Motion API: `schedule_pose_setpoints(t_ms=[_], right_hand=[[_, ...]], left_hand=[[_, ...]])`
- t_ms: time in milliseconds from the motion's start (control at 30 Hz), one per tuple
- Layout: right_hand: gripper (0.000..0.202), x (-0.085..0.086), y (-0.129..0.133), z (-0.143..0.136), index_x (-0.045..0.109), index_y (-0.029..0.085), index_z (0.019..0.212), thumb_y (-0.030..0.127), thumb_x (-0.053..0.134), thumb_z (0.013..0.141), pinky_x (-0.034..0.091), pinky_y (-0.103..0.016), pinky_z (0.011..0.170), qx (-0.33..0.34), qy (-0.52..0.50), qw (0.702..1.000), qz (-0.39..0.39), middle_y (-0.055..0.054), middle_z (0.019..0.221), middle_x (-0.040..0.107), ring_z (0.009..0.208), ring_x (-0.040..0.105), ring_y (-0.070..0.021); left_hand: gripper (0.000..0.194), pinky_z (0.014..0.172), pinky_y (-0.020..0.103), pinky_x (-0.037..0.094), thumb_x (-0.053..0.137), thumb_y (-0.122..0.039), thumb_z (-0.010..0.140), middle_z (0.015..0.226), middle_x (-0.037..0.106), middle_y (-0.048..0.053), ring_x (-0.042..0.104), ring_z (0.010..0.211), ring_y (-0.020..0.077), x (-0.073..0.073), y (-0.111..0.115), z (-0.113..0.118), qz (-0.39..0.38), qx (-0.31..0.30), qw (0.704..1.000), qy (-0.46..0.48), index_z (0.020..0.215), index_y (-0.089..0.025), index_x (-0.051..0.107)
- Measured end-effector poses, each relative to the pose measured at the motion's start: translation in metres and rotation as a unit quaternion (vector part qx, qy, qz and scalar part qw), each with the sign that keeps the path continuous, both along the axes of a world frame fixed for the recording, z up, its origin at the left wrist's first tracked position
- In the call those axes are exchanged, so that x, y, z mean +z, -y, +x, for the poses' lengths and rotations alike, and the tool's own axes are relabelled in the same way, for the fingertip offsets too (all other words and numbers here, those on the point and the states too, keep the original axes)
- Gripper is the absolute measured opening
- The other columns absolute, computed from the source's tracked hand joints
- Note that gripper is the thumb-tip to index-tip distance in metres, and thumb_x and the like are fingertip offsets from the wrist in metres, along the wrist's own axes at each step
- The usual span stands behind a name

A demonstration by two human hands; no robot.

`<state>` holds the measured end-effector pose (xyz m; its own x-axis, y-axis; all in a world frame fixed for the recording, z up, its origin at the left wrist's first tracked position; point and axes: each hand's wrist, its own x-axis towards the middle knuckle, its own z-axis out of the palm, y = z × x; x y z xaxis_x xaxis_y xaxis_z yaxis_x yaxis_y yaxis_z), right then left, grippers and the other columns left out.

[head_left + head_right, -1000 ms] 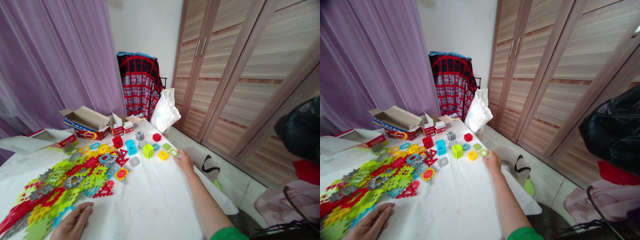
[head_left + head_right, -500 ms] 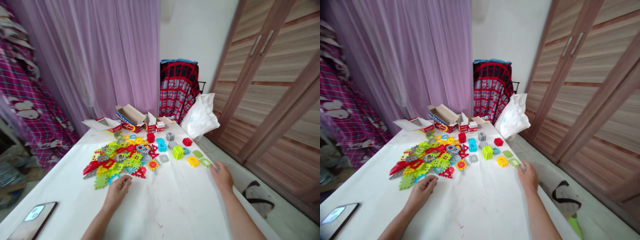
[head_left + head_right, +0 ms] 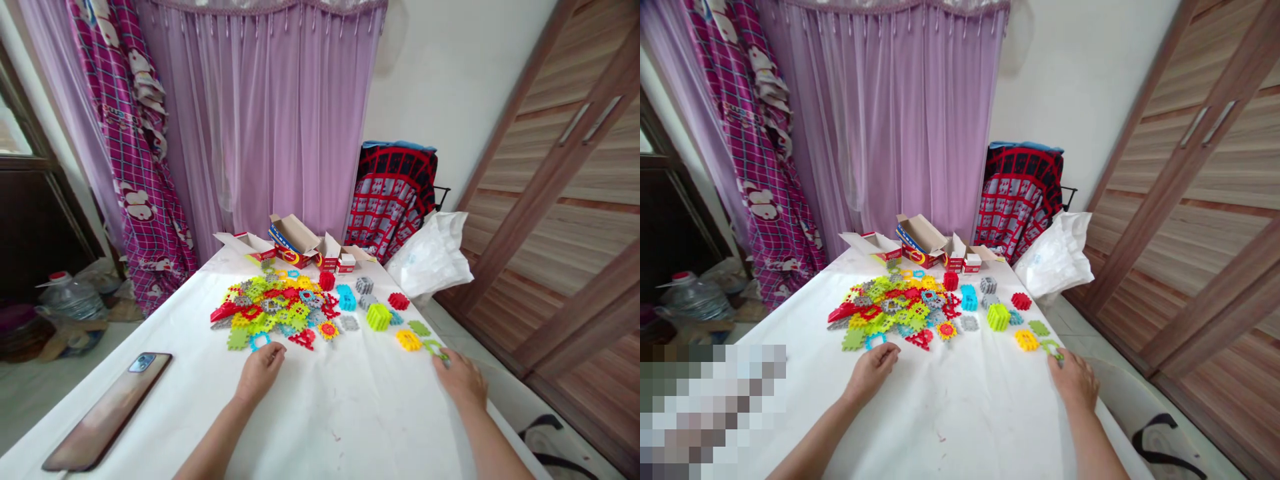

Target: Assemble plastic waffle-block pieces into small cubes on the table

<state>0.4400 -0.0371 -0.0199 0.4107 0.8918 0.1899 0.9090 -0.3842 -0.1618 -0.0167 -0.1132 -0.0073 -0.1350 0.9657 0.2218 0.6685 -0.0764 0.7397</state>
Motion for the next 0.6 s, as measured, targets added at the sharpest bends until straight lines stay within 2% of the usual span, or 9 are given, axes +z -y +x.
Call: schedule_pose_setpoints(t_ms=[133, 233, 367, 467, 533, 600], right_hand=[[0.052, -0.002, 0.000, 0.002, 0.060, 0.016, 0.124, 0.043, 0.036, 0.087, 0.046, -0.045, 0.087, -0.007, -0.008, 1.000, 0.008, -0.015, 0.124, 0.061, 0.108, 0.057, -0.0331], [0.054, -0.003, 0.000, 0.005, 0.060, 0.015, 0.124, 0.046, 0.039, 0.085, 0.047, -0.045, 0.086, -0.011, -0.024, 0.999, 0.024, -0.017, 0.120, 0.062, 0.105, 0.058, -0.0343], [0.053, 0.000, 0.005, 0.007, 0.062, 0.012, 0.118, 0.045, 0.035, 0.087, 0.047, -0.045, 0.085, -0.003, -0.061, 0.996, 0.067, -0.020, 0.112, 0.064, 0.101, 0.059, -0.0346], [0.053, 0.002, 0.007, 0.008, 0.062, 0.012, 0.118, 0.045, 0.034, 0.086, 0.048, -0.046, 0.081, -0.030, -0.095, 0.993, 0.068, -0.021, 0.113, 0.063, 0.100, 0.058, -0.0362], [0.052, 0.001, 0.007, 0.008, 0.062, 0.014, 0.118, 0.044, 0.034, 0.086, 0.048, -0.046, 0.080, -0.048, -0.103, 0.991, 0.069, -0.020, 0.115, 0.062, 0.100, 0.058, -0.0361], [0.050, 0.001, 0.007, 0.007, 0.063, 0.015, 0.118, 0.042, 0.035, 0.085, 0.048, -0.045, 0.082, -0.060, -0.107, 0.990, 0.072, -0.019, 0.117, 0.062, 0.101, 0.058, -0.0356]], left_hand=[[0.025, 0.062, 0.023, 0.046, 0.043, -0.033, 0.085, 0.067, 0.068, -0.002, 0.064, 0.064, 0.0140, -0.004, 0.003, -0.005, 0.010, 0.035, 0.999, -0.025, 0.082, -0.023, 0.066], [0.026, 0.068, 0.024, 0.047, 0.042, -0.034, 0.088, 0.077, 0.070, 0.000, 0.064, 0.070, 0.0145, -0.001, 0.008, -0.021, 0.021, 0.098, 0.993, -0.061, 0.089, -0.024, 0.065], [0.031, 0.085, 0.032, 0.046, 0.042, -0.037, 0.089, 0.108, 0.068, 0.008, 0.062, 0.098, 0.0213, 0.008, 0.015, -0.058, 0.030, 0.207, 0.970, -0.122, 0.108, -0.022, 0.062], [0.046, 0.094, 0.045, 0.040, 0.049, -0.042, 0.085, 0.124, 0.060, 0.017, 0.054, 0.115, 0.0310, 0.012, 0.019, -0.076, 0.009, 0.271, 0.949, -0.162, 0.123, -0.017, 0.055], [0.048, 0.096, 0.049, 0.037, 0.053, -0.047, 0.082, 0.125, 0.061, 0.017, 0.053, 0.117, 0.0333, 0.014, 0.020, -0.080, -0.014, 0.281, 0.942, -0.181, 0.121, -0.017, 0.057], [0.043, 0.097, 0.049, 0.036, 0.054, -0.049, 0.081, 0.124, 0.063, 0.014, 0.053, 0.118, 0.0323, 0.017, 0.021, -0.079, -0.033, 0.268, 0.943, -0.192, 0.111, -0.020, 0.063]])
